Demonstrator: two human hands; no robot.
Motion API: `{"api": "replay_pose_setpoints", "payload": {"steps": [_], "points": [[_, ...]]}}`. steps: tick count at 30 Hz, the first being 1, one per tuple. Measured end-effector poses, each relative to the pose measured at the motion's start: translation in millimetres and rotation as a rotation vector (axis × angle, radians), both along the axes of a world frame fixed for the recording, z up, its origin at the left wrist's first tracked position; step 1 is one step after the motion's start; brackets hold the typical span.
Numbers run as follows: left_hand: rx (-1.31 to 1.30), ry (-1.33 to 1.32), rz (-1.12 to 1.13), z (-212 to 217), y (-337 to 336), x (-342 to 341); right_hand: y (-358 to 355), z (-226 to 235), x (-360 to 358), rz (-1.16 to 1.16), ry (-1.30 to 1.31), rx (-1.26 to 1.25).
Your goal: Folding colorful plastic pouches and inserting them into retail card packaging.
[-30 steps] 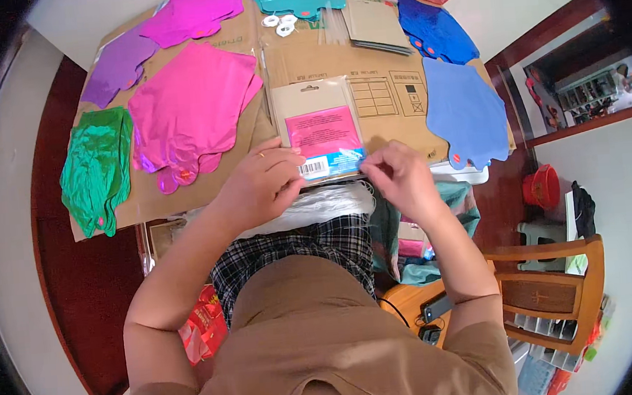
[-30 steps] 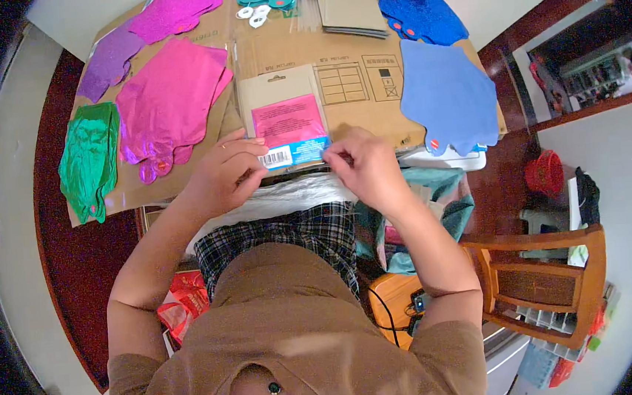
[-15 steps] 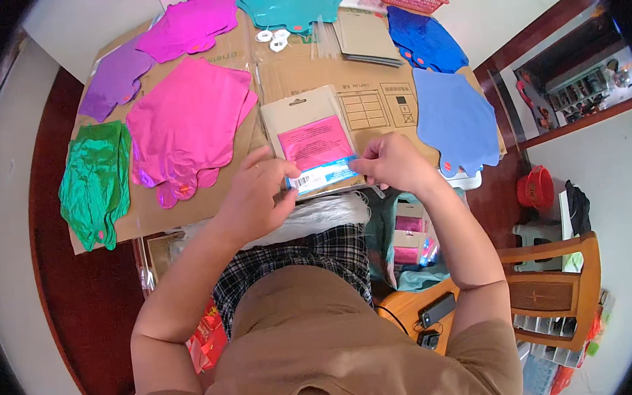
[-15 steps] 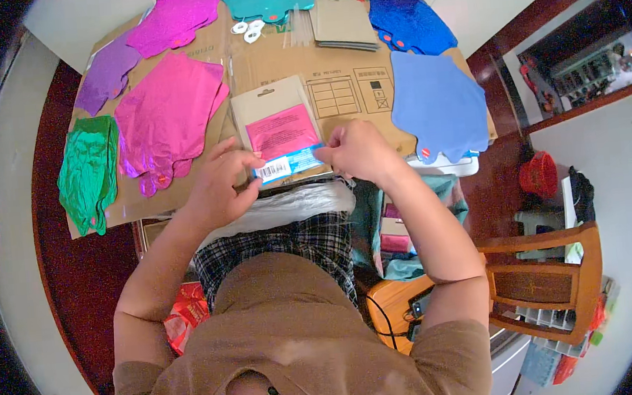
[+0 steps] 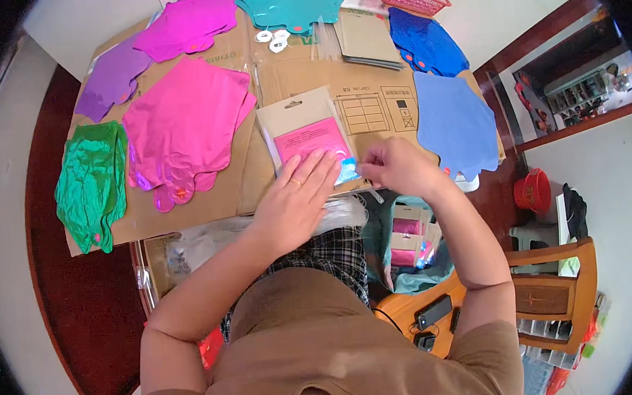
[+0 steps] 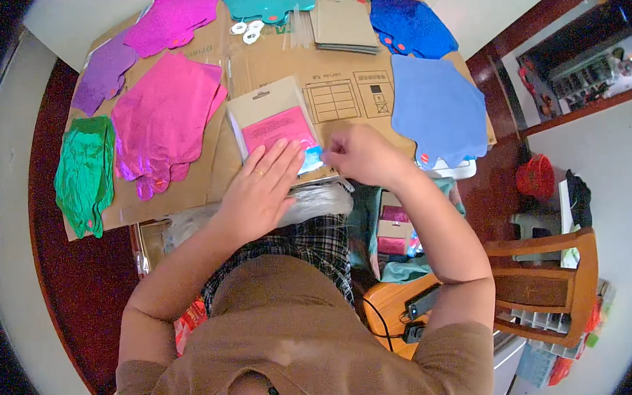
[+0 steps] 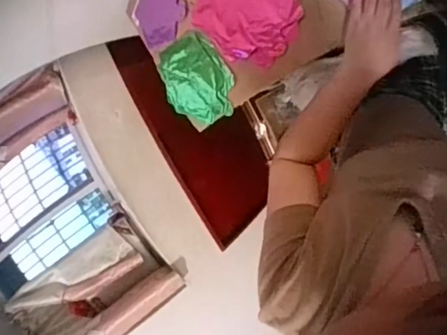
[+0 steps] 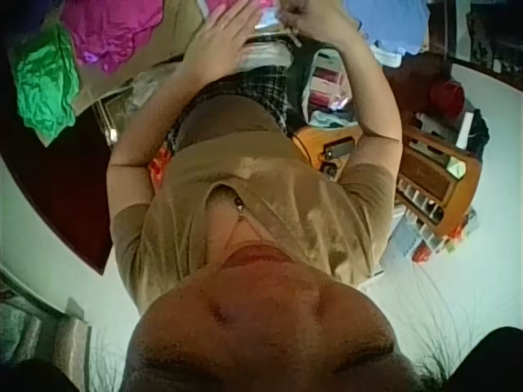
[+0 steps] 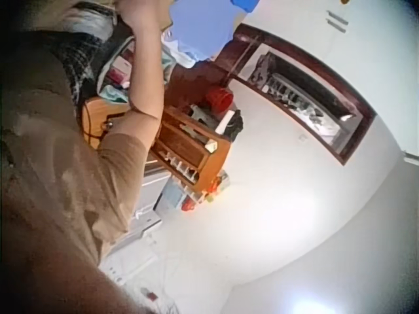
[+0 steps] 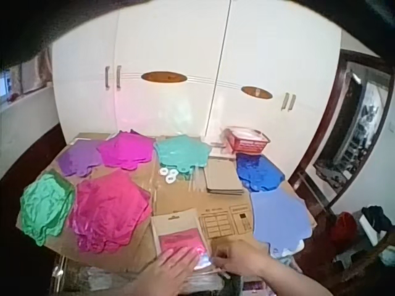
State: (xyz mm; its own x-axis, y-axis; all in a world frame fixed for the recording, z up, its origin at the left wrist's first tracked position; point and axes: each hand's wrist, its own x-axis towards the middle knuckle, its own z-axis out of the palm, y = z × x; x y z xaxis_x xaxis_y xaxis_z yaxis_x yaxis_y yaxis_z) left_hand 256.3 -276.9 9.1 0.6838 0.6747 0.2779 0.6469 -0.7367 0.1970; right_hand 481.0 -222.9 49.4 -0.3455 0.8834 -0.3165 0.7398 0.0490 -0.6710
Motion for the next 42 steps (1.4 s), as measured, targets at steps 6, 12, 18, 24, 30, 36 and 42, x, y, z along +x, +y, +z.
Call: {"api": "replay_pose_setpoints", "payload": {"steps": [6,12,18,24,30,36,42], "points": [[-0.058,-0.007,-0.003,-4,-4,-2,-39,-8,-6,-0.104,0.035,0.332],[0.133,-0.011,-0.034,-14,-15,-9,-79,-40,-6,-0.304,0.274,0.267],[0.141,-0.068,-0.076,-23,-17,-15,-87,-65,6,-0.567,0.549,-0.115],[0.14,-0.078,-0.076,-17,-17,-15,-98,-46,-18,-0.602,0.859,-0.261],[0.127,-0.079,-0.098,-18,-17,-17,-84,-87,-18,-0.513,0.951,-0.424],[0.13,-0.119,-0.117,-24,-16,-22,-87,-98,22,-0.549,1.11,-0.404],[0.174,-0.143,-0.147,-18,-25,-15,-90,-70,-27,-0.397,1.006,-0.402]]}}
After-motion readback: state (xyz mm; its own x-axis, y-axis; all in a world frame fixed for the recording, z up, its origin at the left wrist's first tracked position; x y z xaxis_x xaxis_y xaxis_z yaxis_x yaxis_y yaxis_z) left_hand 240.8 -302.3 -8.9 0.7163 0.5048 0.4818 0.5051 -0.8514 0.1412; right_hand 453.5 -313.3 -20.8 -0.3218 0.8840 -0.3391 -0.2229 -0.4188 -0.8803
